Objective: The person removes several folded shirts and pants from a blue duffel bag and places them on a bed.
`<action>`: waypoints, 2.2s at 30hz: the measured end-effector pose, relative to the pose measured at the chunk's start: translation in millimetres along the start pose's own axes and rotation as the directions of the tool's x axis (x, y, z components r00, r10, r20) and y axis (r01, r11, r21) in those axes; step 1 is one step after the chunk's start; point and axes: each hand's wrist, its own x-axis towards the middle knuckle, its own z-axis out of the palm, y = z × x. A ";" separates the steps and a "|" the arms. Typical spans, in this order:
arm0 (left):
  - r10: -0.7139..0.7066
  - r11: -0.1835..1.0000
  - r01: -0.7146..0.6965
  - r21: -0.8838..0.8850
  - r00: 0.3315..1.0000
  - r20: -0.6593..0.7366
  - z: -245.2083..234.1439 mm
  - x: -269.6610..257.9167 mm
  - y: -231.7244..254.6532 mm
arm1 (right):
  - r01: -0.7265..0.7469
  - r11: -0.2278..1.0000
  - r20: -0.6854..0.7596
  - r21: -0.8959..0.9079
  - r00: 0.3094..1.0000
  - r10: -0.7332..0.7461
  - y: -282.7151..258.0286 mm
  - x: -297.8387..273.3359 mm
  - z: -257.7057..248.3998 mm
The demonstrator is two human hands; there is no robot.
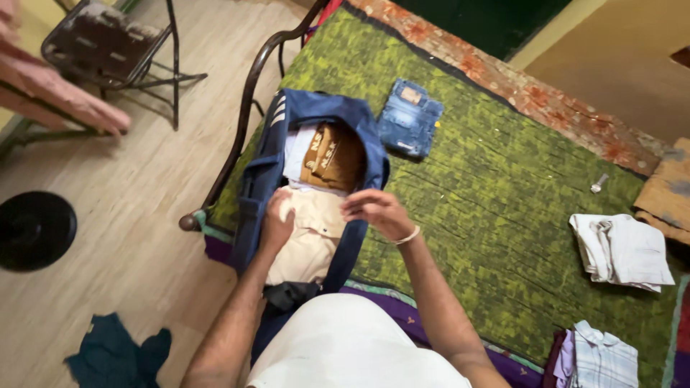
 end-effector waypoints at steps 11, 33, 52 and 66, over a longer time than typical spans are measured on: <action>-0.272 0.953 0.267 0.144 0.962 0.022 -30.7 1.8 -69.0 | -0.343 0.319 -0.396 -0.884 0.910 -0.120 158.0 33.6 -15.8; 0.085 0.996 -0.085 0.008 0.995 0.058 -51.8 8.0 26.1 | -0.678 0.595 -0.898 -0.431 0.388 -0.208 185.1 11.9 -11.2; 0.256 0.963 -0.269 0.011 0.928 0.273 -73.1 17.6 62.5 | -0.594 0.229 -0.596 -0.771 0.546 -0.589 164.3 17.4 42.7; 0.363 0.726 -0.612 0.314 0.729 0.581 -72.4 37.1 69.6 | -0.153 0.111 -0.190 -0.982 0.805 -0.562 129.5 10.5 146.5</action>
